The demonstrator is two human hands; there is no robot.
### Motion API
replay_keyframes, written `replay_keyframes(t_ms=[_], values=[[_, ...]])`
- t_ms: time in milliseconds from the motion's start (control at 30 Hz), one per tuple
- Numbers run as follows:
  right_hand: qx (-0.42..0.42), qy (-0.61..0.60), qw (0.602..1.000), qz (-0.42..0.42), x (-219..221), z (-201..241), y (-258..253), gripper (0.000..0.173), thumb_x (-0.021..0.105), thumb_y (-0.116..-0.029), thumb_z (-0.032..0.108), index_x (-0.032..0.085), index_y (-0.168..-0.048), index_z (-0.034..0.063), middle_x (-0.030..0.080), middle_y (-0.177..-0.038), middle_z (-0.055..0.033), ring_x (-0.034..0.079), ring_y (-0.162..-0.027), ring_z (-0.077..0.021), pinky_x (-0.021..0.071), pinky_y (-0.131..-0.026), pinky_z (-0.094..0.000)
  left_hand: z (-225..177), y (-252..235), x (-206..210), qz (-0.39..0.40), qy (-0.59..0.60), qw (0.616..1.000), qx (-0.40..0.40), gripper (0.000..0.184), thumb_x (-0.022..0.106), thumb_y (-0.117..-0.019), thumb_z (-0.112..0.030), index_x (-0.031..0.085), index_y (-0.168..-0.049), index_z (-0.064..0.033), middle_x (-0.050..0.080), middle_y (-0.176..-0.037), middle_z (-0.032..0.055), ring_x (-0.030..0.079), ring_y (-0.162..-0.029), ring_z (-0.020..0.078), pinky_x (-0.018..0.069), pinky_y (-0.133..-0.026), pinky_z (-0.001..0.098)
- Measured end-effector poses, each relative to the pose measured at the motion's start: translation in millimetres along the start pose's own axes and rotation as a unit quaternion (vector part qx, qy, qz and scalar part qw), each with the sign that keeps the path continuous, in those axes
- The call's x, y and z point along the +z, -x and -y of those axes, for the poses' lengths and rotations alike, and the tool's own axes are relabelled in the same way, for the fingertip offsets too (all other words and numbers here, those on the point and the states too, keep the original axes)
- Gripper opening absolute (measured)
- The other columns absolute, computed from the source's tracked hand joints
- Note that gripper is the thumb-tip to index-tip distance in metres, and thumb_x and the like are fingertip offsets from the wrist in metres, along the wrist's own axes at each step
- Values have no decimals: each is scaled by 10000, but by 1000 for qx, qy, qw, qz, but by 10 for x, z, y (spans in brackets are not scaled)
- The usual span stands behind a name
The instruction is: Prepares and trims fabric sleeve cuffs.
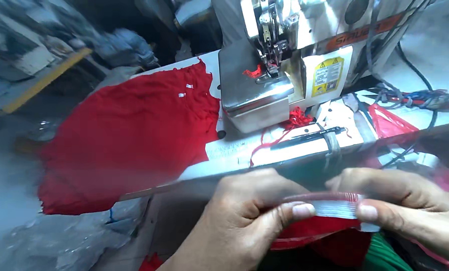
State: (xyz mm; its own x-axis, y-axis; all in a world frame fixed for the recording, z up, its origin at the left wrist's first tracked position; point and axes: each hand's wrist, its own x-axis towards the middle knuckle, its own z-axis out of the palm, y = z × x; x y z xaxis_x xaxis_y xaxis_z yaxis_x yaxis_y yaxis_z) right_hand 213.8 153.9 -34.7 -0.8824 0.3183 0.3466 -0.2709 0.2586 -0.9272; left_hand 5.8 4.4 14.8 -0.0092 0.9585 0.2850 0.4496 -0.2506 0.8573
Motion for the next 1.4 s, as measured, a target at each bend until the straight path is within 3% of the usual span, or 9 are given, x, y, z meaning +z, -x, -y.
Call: replay_keyframes(t_ms=[167,300,433,600,833,900,1067,1233,1400], values=[[-53,99,994,-19,-82,144,28,250,557,-1056,270,676,-960,72,641,-859,55,584,-842,80,464,-745,-68,113,47,72,-51,50,997,-40,220,591,-1017,-269,723,-912,-127,660,-847,-96,608,-827,-76,501,-737,93],[29,110,993,-14,-120,265,218,231,568,-1046,180,686,-963,-1,662,-865,9,582,-835,76,466,-761,-95,267,157,25,-82,19,996,-22,198,613,-1001,-277,728,-899,-152,672,-843,-99,621,-840,-66,510,-749,99],[82,26,992,-91,11,121,157,180,595,-1028,291,709,-925,196,637,-821,164,571,-755,126,468,-659,-59,226,67,181,-82,95,991,-49,190,610,-998,-263,723,-890,-154,666,-871,-95,623,-856,-53,517,-758,117],[51,31,993,-100,-31,229,15,132,622,-1006,281,698,-928,208,632,-799,157,583,-738,105,481,-647,-62,13,-38,223,-33,306,943,-122,183,609,-1007,-333,729,-1041,-199,715,-893,-98,661,-839,-53,550,-765,139],[-7,164,985,-55,-166,199,-14,247,577,-1035,291,741,-954,125,676,-856,104,604,-818,97,484,-711,-66,68,-108,226,14,223,966,-128,125,705,-940,-177,791,-1005,-114,714,-911,-117,639,-851,-76,534,-758,117],[-28,333,935,-118,-391,202,-60,249,573,-1012,333,758,-984,169,700,-993,101,638,-948,50,529,-804,-133,31,-121,221,4,182,977,-112,131,675,-952,-122,796,-986,-83,723,-1012,-89,637,-975,-52,533,-859,141],[16,590,772,-236,-1192,100,-104,271,566,-1042,158,726,-1125,-45,666,-1205,-263,638,-1102,-451,492,-936,-592,-57,-164,212,-44,72,991,-105,150,634,-945,-9,763,-1019,11,740,-971,-53,654,-924,-69,539,-855,135],[101,613,763,-179,-1432,-238,-153,280,579,-1035,117,695,-1230,-47,646,-1289,-286,608,-1205,-508,471,-977,-678,-10,-200,210,-26,0,997,-76,180,614,-978,-46,743,-1054,54,697,-919,27,611,-885,-44,497,-816,124],[129,647,730,-180,-1520,-455,-72,268,633,-981,9,672,-1234,-70,677,-1147,-320,645,-1058,-556,475,-861,-734,112,-254,195,-67,121,985,-105,83,700,-941,-173,744,-924,-105,678,-924,-106,622,-883,-66,527,-789,129]])
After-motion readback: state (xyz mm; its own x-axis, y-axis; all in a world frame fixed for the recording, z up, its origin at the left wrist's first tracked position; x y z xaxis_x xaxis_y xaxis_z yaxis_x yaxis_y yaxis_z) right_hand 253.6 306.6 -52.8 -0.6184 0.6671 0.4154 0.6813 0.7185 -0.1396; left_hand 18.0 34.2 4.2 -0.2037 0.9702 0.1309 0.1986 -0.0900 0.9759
